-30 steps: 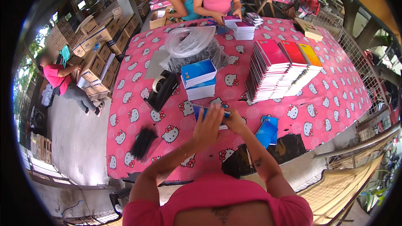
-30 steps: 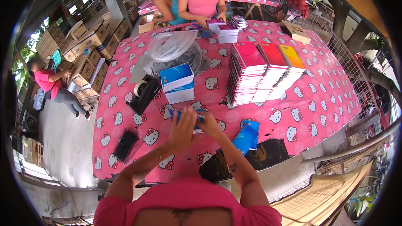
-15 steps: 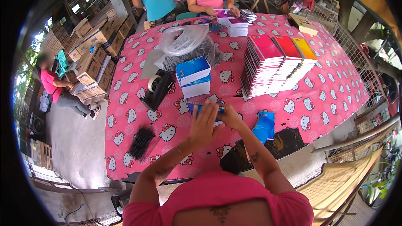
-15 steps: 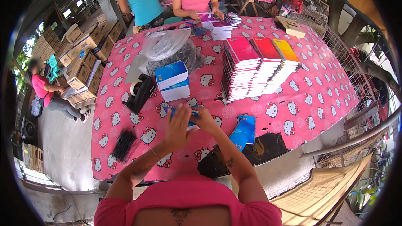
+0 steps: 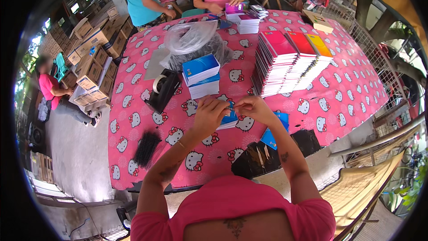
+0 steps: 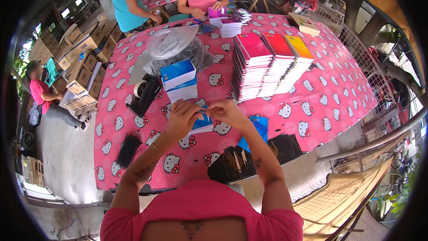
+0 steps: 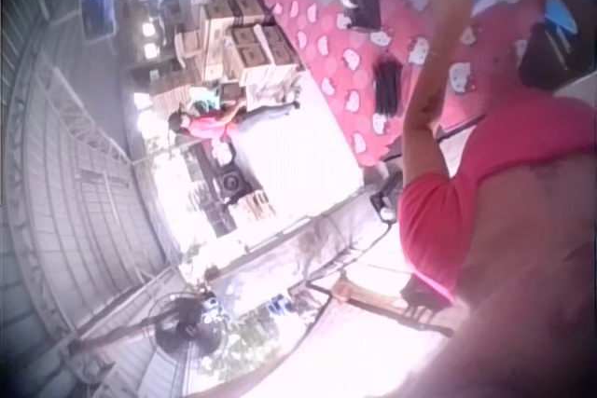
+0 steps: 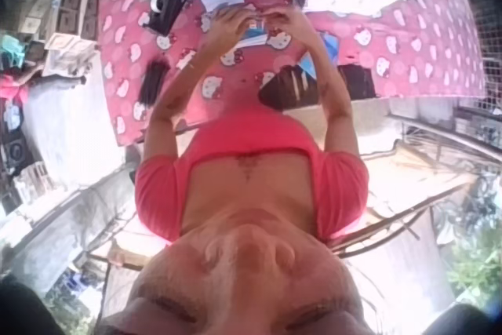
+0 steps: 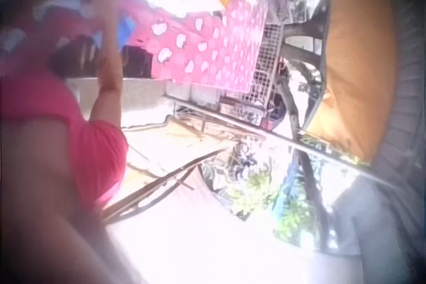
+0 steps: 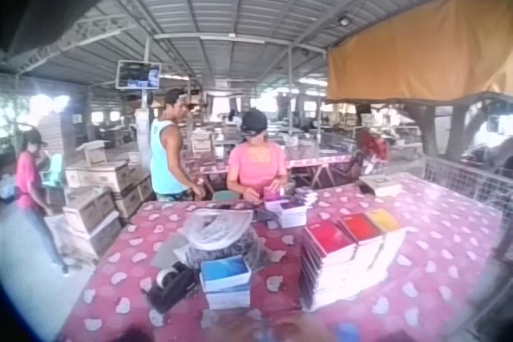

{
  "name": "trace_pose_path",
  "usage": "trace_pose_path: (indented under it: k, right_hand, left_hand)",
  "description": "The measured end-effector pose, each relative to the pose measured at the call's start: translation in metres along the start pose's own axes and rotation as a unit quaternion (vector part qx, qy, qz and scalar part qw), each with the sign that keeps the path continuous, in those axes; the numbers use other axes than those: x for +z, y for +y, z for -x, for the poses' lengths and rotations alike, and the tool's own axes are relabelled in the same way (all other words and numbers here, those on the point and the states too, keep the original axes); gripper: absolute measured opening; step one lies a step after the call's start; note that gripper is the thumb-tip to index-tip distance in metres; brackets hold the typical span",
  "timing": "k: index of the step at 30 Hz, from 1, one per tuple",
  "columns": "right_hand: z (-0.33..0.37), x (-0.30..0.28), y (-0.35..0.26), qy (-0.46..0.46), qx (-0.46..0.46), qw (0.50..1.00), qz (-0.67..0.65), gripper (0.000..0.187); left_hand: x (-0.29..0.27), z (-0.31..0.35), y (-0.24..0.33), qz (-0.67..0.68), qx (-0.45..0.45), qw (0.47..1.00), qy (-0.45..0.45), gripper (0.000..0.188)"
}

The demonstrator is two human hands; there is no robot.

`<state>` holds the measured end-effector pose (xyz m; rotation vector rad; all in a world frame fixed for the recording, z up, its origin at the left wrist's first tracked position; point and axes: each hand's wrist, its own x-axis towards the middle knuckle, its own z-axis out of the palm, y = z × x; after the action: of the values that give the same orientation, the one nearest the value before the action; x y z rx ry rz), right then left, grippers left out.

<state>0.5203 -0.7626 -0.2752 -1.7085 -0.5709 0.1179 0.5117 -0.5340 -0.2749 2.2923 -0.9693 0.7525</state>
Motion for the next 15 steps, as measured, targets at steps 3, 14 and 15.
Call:
trace_pose_path:
  k: [3,14,15]
  right_hand:
    - [-0.005,0.004,-0.009,-0.001,-0.095,0.991,0.095,0.011]
    - [0.01,0.008,-0.033,0.044,-0.164,0.973,0.156,0.021]
    - [0.013,0.01,-0.037,0.053,-0.157,0.973,0.161,0.019]
  left_hand:
    - [-0.004,-0.003,-0.001,0.011,0.007,1.0,-0.001,0.018]
    - [-0.024,-0.02,0.015,0.024,0.08,0.996,-0.029,0.019]
    - [-0.025,-0.021,0.019,0.018,0.081,0.996,-0.031,0.019]
